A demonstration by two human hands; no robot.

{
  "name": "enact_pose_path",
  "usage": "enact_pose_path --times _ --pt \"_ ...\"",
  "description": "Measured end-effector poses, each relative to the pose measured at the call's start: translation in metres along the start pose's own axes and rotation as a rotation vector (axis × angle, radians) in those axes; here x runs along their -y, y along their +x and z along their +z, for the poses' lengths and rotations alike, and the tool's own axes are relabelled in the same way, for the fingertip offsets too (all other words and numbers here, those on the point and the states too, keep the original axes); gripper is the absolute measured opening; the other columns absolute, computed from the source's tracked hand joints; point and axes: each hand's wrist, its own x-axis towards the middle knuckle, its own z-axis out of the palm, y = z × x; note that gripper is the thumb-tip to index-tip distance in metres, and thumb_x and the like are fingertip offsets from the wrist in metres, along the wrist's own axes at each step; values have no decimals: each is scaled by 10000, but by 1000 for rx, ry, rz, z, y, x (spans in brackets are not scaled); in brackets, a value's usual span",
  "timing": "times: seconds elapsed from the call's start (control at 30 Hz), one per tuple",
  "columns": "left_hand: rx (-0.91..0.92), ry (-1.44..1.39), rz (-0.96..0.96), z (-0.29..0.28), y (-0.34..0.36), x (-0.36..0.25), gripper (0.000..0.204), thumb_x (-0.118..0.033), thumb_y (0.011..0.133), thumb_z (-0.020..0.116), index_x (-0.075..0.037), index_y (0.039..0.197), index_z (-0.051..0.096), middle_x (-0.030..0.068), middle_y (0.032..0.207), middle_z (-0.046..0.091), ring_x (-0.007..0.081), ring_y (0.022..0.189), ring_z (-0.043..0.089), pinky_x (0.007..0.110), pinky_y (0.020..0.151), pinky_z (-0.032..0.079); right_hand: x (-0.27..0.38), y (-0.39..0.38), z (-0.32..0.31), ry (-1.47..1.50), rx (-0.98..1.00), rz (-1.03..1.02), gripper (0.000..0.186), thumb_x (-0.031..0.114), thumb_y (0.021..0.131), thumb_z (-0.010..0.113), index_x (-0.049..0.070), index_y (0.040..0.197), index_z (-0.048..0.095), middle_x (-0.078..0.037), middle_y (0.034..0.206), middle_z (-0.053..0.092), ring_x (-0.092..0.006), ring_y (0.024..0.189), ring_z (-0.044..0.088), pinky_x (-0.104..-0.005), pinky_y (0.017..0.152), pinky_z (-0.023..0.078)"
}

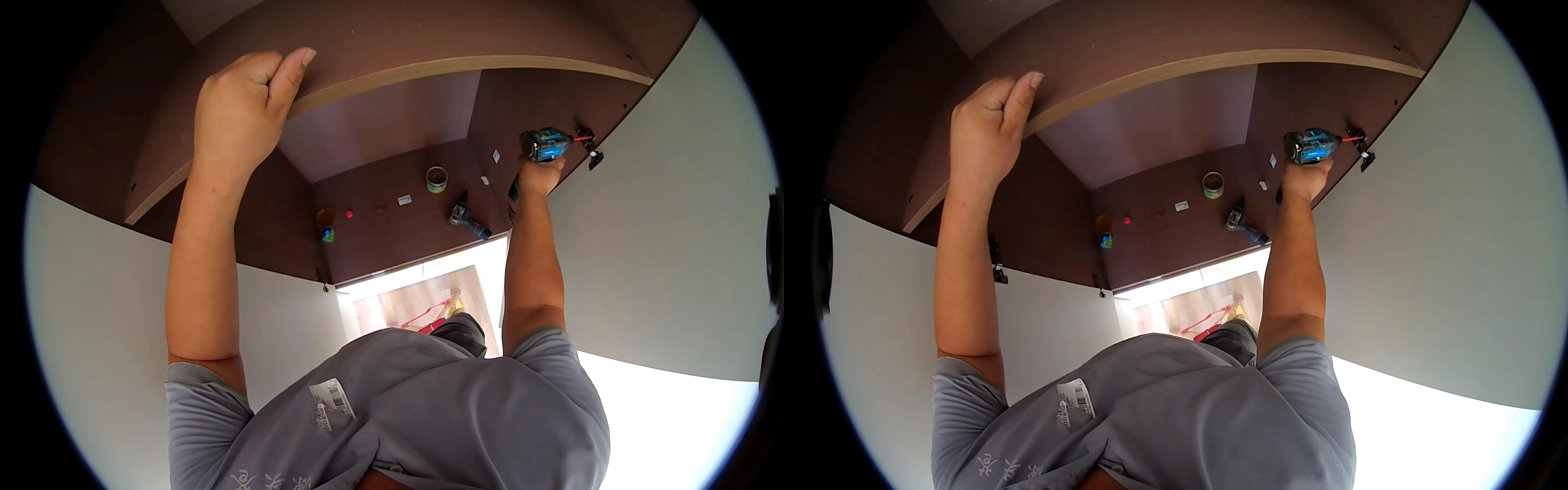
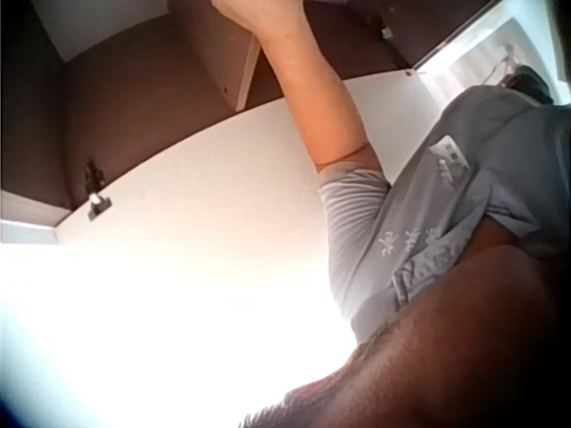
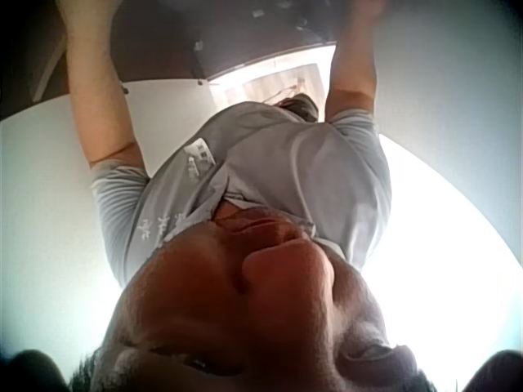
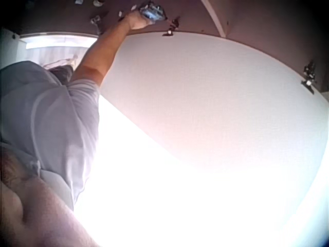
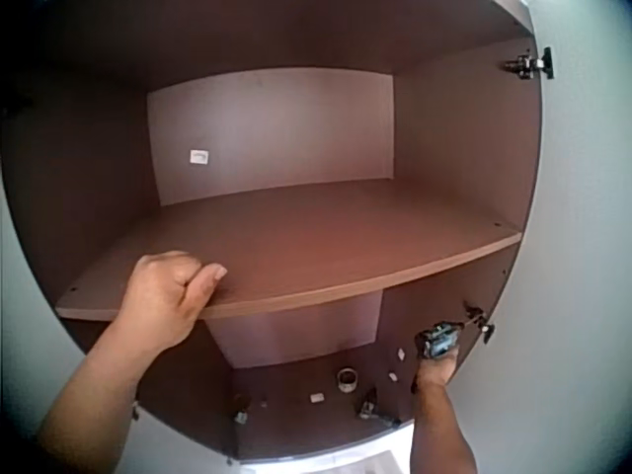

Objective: The person uses a power drill to drive screws into cabinet hinges and drawer slides within a wardrobe unit.

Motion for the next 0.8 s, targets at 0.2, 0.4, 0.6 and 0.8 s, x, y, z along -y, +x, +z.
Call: enact_pose_path --times 0.2,0.4,0.6,0.8 --pt "11 15 -5 0 -1 2 461 -312 980 701 22 710 532 123 612 457 216 545 392 362 529 380 -2 3 -14 32 44 -18 646 164 662 836 13 1199 509 -221 1040 708 -433 996 694 -459 878 541" --pt "-22 49 -1 7 2 -4 504 -373 978 678 2 668 546 116 613 530 282 541 488 404 522 410 -27 -43 -42 -70 88 -223 650 188 704 849 46 1235 503 -216 1048 702 -451 1001 683 -485 880 533" --pt "-49 22 -42 2 1 0 522 -392 981 667 -1 661 539 117 617 532 295 529 497 397 517 415 -109 -190 -123 62 851 -77 723 123 731 836 41 1374 515 -159 1169 707 -320 1087 690 -399 962 524" --pt "-241 -801 36 15 -62 5 470 -325 1056 575 -37 689 522 26 615 475 113 560 471 282 502 338 -151 -224 -199 19 1280 149 878 47 592 816 43 1420 525 -114 1224 691 -243 1140 654 -366 1030 484"
